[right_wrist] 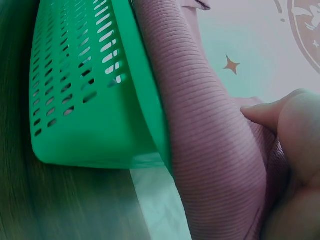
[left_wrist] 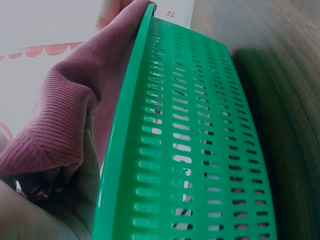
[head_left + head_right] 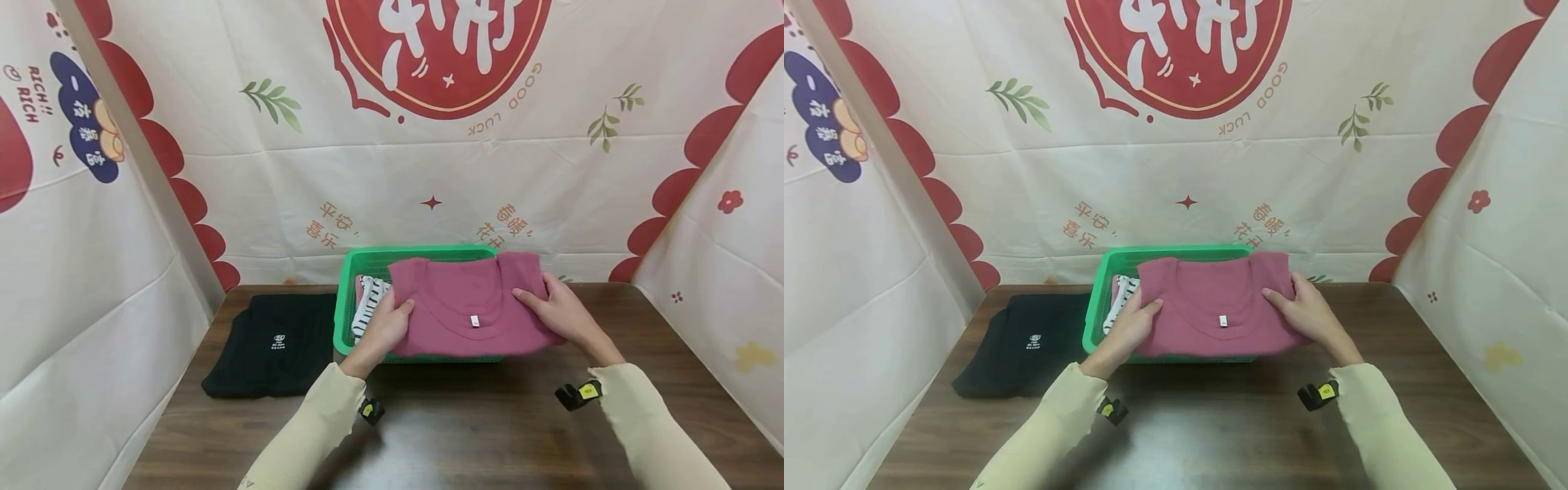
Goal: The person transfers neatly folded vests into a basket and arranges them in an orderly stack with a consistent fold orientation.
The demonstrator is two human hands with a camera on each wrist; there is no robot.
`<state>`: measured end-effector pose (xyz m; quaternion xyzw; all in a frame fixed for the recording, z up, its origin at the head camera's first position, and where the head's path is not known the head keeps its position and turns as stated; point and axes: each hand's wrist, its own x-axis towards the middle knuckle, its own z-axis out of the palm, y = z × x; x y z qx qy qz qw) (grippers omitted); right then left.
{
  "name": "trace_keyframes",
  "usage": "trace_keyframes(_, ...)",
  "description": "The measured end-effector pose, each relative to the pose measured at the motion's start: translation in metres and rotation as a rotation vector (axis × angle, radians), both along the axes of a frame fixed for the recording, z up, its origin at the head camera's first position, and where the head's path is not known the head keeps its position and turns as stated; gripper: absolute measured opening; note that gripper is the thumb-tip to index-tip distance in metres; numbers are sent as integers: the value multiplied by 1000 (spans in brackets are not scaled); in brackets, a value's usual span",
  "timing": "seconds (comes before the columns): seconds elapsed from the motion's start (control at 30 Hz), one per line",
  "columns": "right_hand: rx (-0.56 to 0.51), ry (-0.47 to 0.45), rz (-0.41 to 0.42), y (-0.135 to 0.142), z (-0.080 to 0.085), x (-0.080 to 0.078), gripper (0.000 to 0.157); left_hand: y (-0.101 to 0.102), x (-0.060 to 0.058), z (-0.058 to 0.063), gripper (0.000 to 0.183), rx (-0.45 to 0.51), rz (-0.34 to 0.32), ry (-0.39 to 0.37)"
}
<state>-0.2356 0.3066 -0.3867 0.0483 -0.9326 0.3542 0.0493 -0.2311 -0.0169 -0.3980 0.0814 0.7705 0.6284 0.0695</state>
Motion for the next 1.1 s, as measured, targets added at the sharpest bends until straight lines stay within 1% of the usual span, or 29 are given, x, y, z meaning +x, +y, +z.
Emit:
trace_keyframes(0.1, -15, -11, 12, -3, 0, -2, 59, -4, -1, 0, 37, -10, 6, -12)
trace_keyframes(0.2, -31, -36, 15, -6, 1, -4, 65, -8, -3, -1, 39, -14, 7, -5)
trace_keyframes(0.3, -45, -49, 21, -9, 2, -5, 67, -12, -4, -2, 38, -16, 7, 1)
trace_keyframes(0.47, -28, -43, 34, -13, 4, -7, 63, -18, -5, -3, 37, -21, 8, 6)
trace_keyframes(0.63, -7, -59, 53, -18, 6, -10, 57, -23, -6, -3, 36, -18, 15, 5)
trace_keyframes(0.77, 24, -77, 60, -21, 8, -13, 55, -28, -8, -4, 36, -10, 1, -20)
trace_keyframes(0.87, 43, -91, 63, -23, 9, -15, 56, -33, -11, -5, 36, -14, 11, -38)
trace_keyframes(1.0, 34, -124, 65, -25, 9, -18, 59, -38, -14, -5, 36, -16, 22, -62)
trace_keyframes(1.1, 17, -138, 72, -27, 9, -19, 60, -43, -16, -5, 35, -11, 1, -95)
